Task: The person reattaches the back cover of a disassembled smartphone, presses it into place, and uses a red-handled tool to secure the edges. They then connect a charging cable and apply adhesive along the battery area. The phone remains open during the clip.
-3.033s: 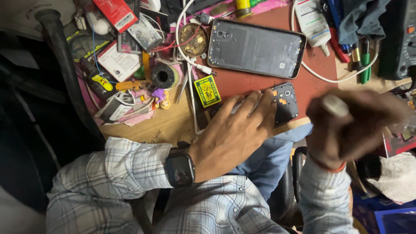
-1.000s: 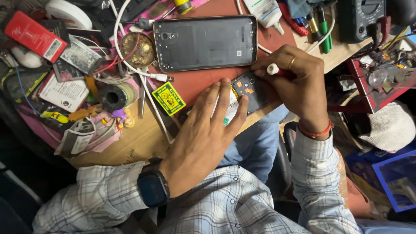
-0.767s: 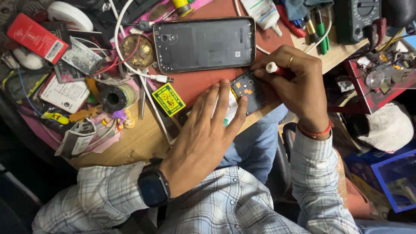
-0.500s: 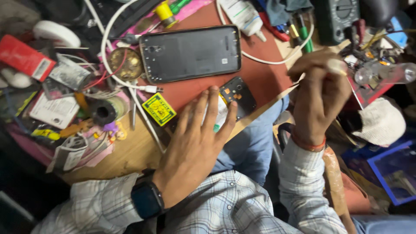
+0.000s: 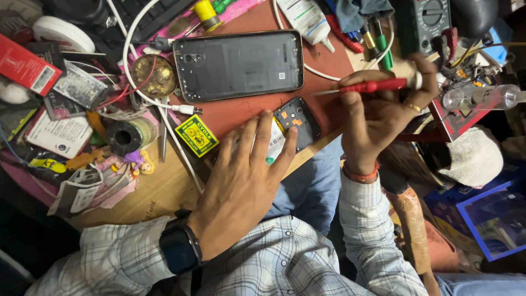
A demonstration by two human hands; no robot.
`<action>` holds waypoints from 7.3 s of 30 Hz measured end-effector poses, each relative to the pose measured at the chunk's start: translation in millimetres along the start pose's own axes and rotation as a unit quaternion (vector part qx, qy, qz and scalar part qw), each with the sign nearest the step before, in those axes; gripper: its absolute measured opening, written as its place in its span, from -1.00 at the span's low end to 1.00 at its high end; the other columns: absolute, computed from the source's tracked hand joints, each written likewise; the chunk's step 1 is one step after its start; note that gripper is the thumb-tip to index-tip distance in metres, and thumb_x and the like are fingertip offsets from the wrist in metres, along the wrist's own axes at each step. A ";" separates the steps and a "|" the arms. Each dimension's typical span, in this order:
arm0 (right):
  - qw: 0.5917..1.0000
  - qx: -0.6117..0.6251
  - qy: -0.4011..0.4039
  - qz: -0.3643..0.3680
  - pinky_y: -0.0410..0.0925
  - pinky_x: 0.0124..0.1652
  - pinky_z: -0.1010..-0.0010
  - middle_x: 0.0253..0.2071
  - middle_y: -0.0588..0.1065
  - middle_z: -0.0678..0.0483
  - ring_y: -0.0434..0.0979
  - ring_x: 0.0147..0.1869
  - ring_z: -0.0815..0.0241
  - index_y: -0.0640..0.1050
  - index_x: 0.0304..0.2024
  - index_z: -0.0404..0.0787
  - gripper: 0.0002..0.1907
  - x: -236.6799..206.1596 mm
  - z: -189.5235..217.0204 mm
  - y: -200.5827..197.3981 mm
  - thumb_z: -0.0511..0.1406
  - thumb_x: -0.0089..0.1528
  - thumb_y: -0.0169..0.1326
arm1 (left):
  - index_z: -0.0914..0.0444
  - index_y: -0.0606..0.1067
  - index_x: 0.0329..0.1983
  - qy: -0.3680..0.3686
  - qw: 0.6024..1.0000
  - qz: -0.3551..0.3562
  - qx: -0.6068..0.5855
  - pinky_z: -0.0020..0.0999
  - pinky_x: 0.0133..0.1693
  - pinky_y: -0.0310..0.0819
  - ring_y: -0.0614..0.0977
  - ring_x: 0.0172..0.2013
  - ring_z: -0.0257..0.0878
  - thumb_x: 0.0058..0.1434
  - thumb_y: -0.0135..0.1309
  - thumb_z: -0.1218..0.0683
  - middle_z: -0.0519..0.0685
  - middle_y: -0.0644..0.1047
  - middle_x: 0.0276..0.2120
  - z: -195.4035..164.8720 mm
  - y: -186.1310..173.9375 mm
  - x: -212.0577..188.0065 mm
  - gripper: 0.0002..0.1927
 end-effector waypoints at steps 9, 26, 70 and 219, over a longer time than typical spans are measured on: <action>0.998 -0.049 -0.023 0.019 0.51 -0.08 0.38 0.59 -0.03 0.24 0.54 -0.06 0.14 -0.28 0.58 0.04 -0.04 -13.8 -19.3 -2.0 -0.58 0.55 0.11 | 0.28 0.26 0.41 -0.002 1.000 0.010 0.021 0.02 0.19 0.32 0.40 0.23 0.15 0.31 -0.14 0.06 0.37 0.31 0.29 1.3 3.0 0.5 -0.42; 0.996 -0.042 -0.016 0.080 0.46 -0.02 0.42 0.13 0.46 0.02 0.48 -0.12 0.21 -0.27 0.57 0.16 -0.09 -13.2 -15.7 0.9 -0.60 0.58 0.00 | 0.25 0.26 0.41 -0.005 0.999 0.001 0.040 -0.03 0.19 0.32 0.39 0.26 0.11 0.30 -0.14 0.05 0.34 0.32 0.29 1.6 2.5 -2.4 -0.42; 0.987 -0.088 -0.081 0.105 0.48 -0.03 0.33 0.03 0.47 -0.16 0.62 0.08 0.05 0.29 -0.06 -0.24 -0.74 37.1 61.2 35.4 -0.43 0.38 0.14 | 0.27 0.31 0.35 0.007 0.999 -0.019 0.028 -0.09 0.14 0.33 0.42 0.17 0.09 0.27 -0.09 0.03 0.32 0.34 0.23 3.1 -6.6 1.1 -0.43; 0.982 -0.148 -0.115 0.015 0.29 -0.26 0.42 -0.08 0.47 0.02 0.45 -0.21 0.24 0.40 0.00 -0.38 -0.72 64.7 18.2 13.0 -0.59 0.44 0.27 | 0.40 0.08 0.43 -0.070 0.979 -0.149 -0.116 0.07 0.12 0.28 0.42 0.06 0.16 -0.03 0.34 -0.03 0.26 0.37 0.05 -4.5 -1.2 -2.5 0.04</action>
Point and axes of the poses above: each hand's wrist, its own x-axis towards the middle knuckle, its own y-axis out of the palm, z = x × y, the point moved 3 cm from there along x, towards the middle knuckle
